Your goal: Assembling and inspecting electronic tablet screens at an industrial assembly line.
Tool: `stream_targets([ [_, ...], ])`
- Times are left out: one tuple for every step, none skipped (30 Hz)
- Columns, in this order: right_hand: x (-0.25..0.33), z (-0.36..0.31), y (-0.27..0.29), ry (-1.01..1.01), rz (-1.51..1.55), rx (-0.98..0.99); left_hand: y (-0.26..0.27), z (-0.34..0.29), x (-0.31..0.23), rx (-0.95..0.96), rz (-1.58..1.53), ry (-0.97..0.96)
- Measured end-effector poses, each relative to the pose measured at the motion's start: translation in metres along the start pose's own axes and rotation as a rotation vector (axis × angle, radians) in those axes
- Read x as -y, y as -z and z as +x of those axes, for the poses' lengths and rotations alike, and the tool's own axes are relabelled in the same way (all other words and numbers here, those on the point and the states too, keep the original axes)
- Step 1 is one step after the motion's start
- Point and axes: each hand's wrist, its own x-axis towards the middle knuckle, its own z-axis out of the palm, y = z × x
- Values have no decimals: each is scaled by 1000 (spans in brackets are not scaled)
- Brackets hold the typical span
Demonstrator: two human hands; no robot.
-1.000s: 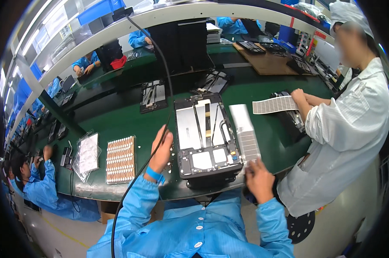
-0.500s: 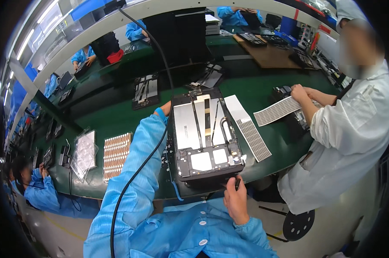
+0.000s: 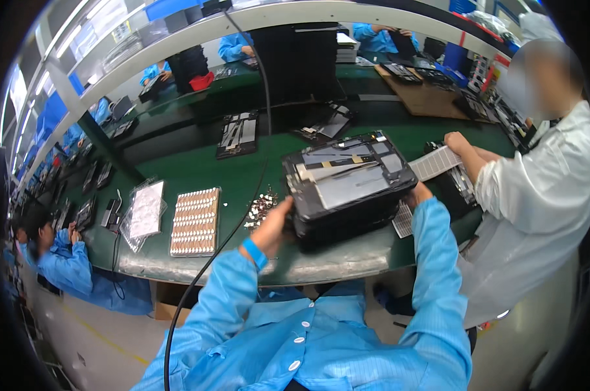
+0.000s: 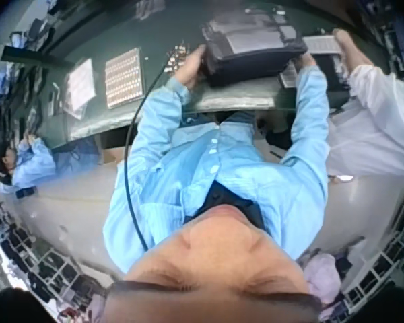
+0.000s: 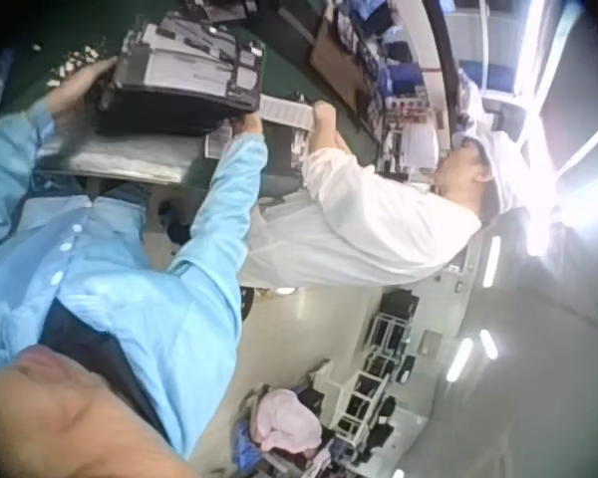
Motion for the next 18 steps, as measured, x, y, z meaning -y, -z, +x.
stream_targets([
  [15,27,-8,23,-52,31,-15,-22,7,-19,-54,-4],
  [29,54,-22,51,-105,78,-18,-17,40,-38,-53,-92],
  [37,80,-45,77,-157,122,-21,-8,73,-56,-52,-175],
  [30,86,-38,95,-206,176,-30,-26,81,-74,-39,-185],
  [27,99,-51,124,-257,214,-41,-43,81,-73,-22,-196],
  [41,126,-76,156,-309,247,-45,-47,90,-24,-17,-156],
  [51,152,-103,186,-356,281,-48,-50,95,22,-10,-112],
  [44,161,-113,213,-403,296,-56,-60,84,36,18,-170],
  [44,171,-123,242,-453,324,-56,-81,57,38,168,-48],
  [45,176,-118,272,-502,345,-49,-90,52,7,224,-104],
  [48,180,-113,304,-552,370,-39,-98,53,-28,279,-163],
  [47,181,-108,337,-593,387,-16,-93,67,-101,209,-252],
  [48,180,-100,372,-635,398,1,-85,80,-167,140,-341],
  [72,136,-156,108,-489,287,11,-83,71,-357,266,-399],
  [86,103,-141,-24,-326,88,10,-77,55,-496,393,-479],
  [100,59,-138,-9,-562,-111,16,-59,64,-561,421,-615],
  [104,10,-152,46,-559,-240,26,-50,65,-552,431,-612],
  [96,-6,-118,7,-570,-271,30,-45,61,-528,464,-495],
])
